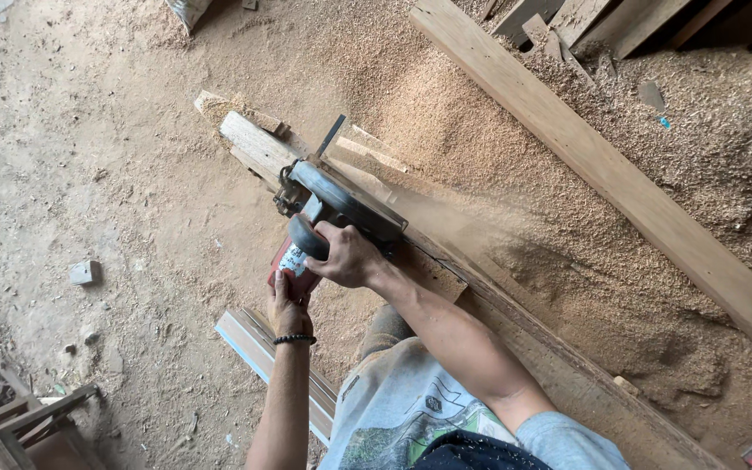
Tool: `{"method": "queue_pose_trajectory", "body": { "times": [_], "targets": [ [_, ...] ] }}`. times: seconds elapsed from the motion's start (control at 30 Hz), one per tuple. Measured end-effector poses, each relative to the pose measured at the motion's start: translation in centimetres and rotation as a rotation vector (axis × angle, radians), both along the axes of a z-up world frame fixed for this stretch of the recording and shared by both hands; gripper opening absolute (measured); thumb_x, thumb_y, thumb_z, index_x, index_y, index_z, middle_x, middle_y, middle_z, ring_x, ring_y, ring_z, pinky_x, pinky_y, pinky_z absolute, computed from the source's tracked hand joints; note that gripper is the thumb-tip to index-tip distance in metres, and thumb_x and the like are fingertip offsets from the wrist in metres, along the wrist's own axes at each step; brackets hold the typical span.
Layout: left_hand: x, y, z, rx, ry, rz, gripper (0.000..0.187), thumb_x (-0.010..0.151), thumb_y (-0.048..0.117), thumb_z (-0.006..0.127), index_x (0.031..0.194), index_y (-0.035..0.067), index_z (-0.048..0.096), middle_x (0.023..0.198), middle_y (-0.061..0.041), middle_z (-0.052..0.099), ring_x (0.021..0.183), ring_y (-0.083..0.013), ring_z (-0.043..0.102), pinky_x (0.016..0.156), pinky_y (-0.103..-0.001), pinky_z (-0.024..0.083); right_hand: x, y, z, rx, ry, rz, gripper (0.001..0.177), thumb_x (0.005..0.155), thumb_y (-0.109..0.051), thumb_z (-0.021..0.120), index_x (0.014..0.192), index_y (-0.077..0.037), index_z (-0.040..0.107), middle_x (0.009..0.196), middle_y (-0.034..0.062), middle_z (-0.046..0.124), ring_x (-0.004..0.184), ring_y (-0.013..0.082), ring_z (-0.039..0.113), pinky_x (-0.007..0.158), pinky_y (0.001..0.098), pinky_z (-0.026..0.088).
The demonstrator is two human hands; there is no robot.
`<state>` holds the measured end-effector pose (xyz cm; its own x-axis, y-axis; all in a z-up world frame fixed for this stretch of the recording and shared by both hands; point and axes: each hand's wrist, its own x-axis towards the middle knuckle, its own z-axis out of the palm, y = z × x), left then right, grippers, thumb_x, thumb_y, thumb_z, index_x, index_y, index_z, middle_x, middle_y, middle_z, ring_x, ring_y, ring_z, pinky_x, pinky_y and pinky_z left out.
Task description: The person cuts pieces of wood using a circular saw, measuring the wood with a ruler and marking it before making the cuts.
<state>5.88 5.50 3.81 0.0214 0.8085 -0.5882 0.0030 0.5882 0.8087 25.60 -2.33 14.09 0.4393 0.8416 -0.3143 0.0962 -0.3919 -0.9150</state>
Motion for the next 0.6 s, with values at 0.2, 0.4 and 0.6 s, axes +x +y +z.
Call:
{"method": "queue_pose_trajectory", "body": {
  "times": [0.2, 0.4, 0.6],
  "targets": [
    [1.2, 1.2, 1.1, 0.002, 0.017, 0.031, 0.043, 0.092, 0.050, 0.077, 0.124, 0.026, 0.062, 0.111, -0.002, 0.060, 0.096, -0.0210, 0.058, 0.080, -0.031, 0.046, 0.2, 2.0, -1.1, 0.004, -0.009, 0.011, 0.038, 0.070, -0.048, 0.074, 0.088, -0.018, 0.060, 0.067, 0.0187, 0.068, 0.074, 0.0361, 0.074, 0.062, 0.0466, 0.054],
    [0.8, 3.0, 0.1, 0.003, 0.034, 0.048, 0.048, 0.092, 0.053, 0.078, 0.128, 0.026, 0.060, 0.114, -0.002, 0.058, 0.098, -0.0227, 0.055, 0.085, -0.034, 0.045, 0.5, 3.5, 0.7, -0.009, 0.015, 0.013, 0.033, 0.071, -0.042, 0.072, 0.089, -0.016, 0.061, 0.069, 0.0210, 0.069, 0.076, 0.0386, 0.074, 0.063, 0.0481, 0.054],
    [1.5, 4.5, 1.1, -0.003, 0.039, 0.083, 0.044, 0.091, 0.053, 0.079, 0.126, 0.033, 0.064, 0.112, 0.000, 0.057, 0.096, -0.0220, 0.058, 0.083, -0.033, 0.048, 0.4, 5.2, 0.1, -0.006, 0.015, 0.023, 0.029, 0.071, -0.038, 0.070, 0.088, -0.016, 0.061, 0.069, 0.0215, 0.067, 0.077, 0.0391, 0.074, 0.063, 0.0484, 0.053]
  ]
}}
